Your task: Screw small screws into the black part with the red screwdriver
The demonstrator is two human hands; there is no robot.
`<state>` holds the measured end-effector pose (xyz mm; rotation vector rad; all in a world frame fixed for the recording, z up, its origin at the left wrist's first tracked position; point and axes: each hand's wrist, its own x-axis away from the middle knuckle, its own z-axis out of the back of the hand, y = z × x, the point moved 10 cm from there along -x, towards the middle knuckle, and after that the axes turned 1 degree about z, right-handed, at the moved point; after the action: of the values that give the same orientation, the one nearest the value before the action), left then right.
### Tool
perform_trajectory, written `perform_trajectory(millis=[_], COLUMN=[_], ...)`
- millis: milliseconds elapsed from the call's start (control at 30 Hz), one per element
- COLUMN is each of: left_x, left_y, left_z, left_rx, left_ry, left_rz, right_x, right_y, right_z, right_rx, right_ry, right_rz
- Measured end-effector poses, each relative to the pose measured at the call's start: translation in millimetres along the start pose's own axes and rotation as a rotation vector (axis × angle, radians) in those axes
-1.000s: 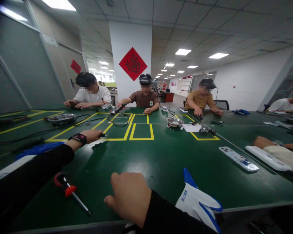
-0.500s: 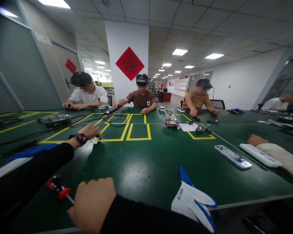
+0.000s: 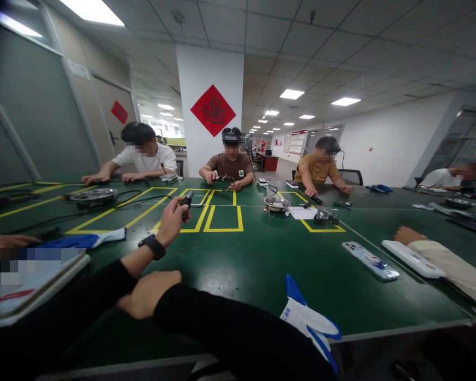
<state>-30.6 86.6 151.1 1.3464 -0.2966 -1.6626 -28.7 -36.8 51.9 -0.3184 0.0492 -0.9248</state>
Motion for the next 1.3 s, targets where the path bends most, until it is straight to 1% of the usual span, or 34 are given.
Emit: perform_trajectory(millis=[33, 67, 100, 133, 167, 200, 267, 333, 367, 400, 433, 500, 567, 700, 767, 833, 867, 900, 933, 967, 1000, 1033, 1067, 1100, 1167, 1200, 1233, 1267, 1300], left_x=[8.5, 17.8, 27.9, 38.5, 49.9, 61.9, 86.7, 111.3, 121.2, 128.6, 132.8, 135.3, 135.6, 141.9, 143.7, 139.3, 132.9, 123.2, 109.7, 93.6, 76.3, 59.4, 44.6, 32.2, 15.2, 9.8, 5.5, 1.9, -2.5], left_y=[11.1, 19.4, 24.1, 25.4, 24.7, 23.2, 18.2, 14.3, 17.2, 21.1, 23.9, 28.3, 31.5, 38.3, 38.9, 39.2, 38.8, 36.6, 30.9, 19.9, 3.1, -19.6, -47.5, -79.0, -145.2, -174.3, -199.2, -219.5, -233.6], left_z=[-2.8, -3.8, -7.2, -15.0, -27.9, -41.7, -73.9, -106.3, -118.6, -126.9, -131.0, -131.8, -129.4, -126.6, -122.1, -113.6, -107.0, -99.0, -88.2, -75.6, -61.2, -45.8, -31.8, -18.6, 4.3, 17.4, 32.1, 46.7, 58.8], left_rx=[0.181, 0.329, 0.444, 0.529, 0.588, 0.622, 0.629, 0.585, 0.538, 0.482, 0.402, 0.217, 0.088, 0.068, 0.021, -0.075, -0.129, -0.185, -0.241, -0.307, -0.386, -0.473, -0.560, -0.640, -0.770, -0.818, -0.862, -0.902, -0.933], left_ry=[0.002, 0.019, 0.018, -0.013, -0.080, -0.147, -0.310, -0.505, -0.599, -0.670, -0.705, -0.718, -0.716, -0.766, -0.766, -0.722, -0.671, -0.600, -0.499, -0.383, -0.260, -0.145, -0.070, -0.029, -0.047, -0.053, -0.042, -0.025, -0.008], left_rz=[0.000, 0.001, 0.016, 0.048, 0.093, 0.132, 0.217, 0.299, 0.284, 0.248, 0.206, 0.111, 0.037, -0.056, -0.093, -0.161, -0.203, -0.240, -0.258, -0.244, -0.199, -0.123, -0.025, 0.083, 0.289, 0.365, 0.425, 0.467, 0.470], right_x=[6.6, 13.0, 19.0, 25.4, 32.2, 35.5, 39.4, 41.9, 42.4, 42.7, 42.9, 42.1, 40.5, 38.2, 37.4, 36.8, 36.7, 36.6, 36.7, 36.9, 37.2, 37.5, 37.7, 37.9, 37.8, 37.7, 37.4, 37.2, 36.9], right_y=[21.6, 50.7, 81.4, 113.4, 145.4, 170.5, 213.3, 245.8, 257.7, 267.3, 275.2, 286.3, 292.6, 295.6, 294.7, 293.7, 293.6, 293.9, 294.5, 295.3, 296.1, 296.9, 297.5, 297.8, 297.9, 297.8, 297.6, 297.5, 297.4], right_z=[13.3, 26.1, 38.7, 53.1, 66.9, 75.3, 83.9, 83.8, 81.0, 77.2, 73.0, 63.9, 56.9, 49.1, 46.3, 44.1, 43.3, 42.7, 42.2, 41.9, 41.8, 41.8, 41.9, 42.1, 42.4, 42.5, 42.6, 42.5, 42.5], right_rx=[-0.060, -0.158, -0.304, -0.526, -0.809, -0.910, -1.042, -1.184, -1.254, -1.320, -1.382, -1.496, -1.589, -1.722, -1.768, -1.802, -1.815, -1.827, -1.837, -1.846, -1.852, -1.857, -1.859, -1.859, -1.854, -1.850, -1.847, -1.843, -1.841], right_ry=[0.046, 0.094, 0.159, 0.275, 0.429, 0.501, 0.614, 0.727, 0.772, 0.813, 0.850, 0.893, 0.906, 0.898, 0.889, 0.881, 0.878, 0.877, 0.878, 0.880, 0.884, 0.888, 0.893, 0.897, 0.902, 0.903, 0.903, 0.901, 0.899], right_rz=[-0.026, -0.097, -0.158, -0.203, -0.215, -0.204, -0.194, -0.180, -0.167, -0.152, -0.135, -0.105, -0.077, -0.036, -0.024, -0.011, -0.004, 0.001, 0.005, 0.009, 0.011, 0.014, 0.015, 0.017, 0.017, 0.015, 0.013, 0.011, 0.011])
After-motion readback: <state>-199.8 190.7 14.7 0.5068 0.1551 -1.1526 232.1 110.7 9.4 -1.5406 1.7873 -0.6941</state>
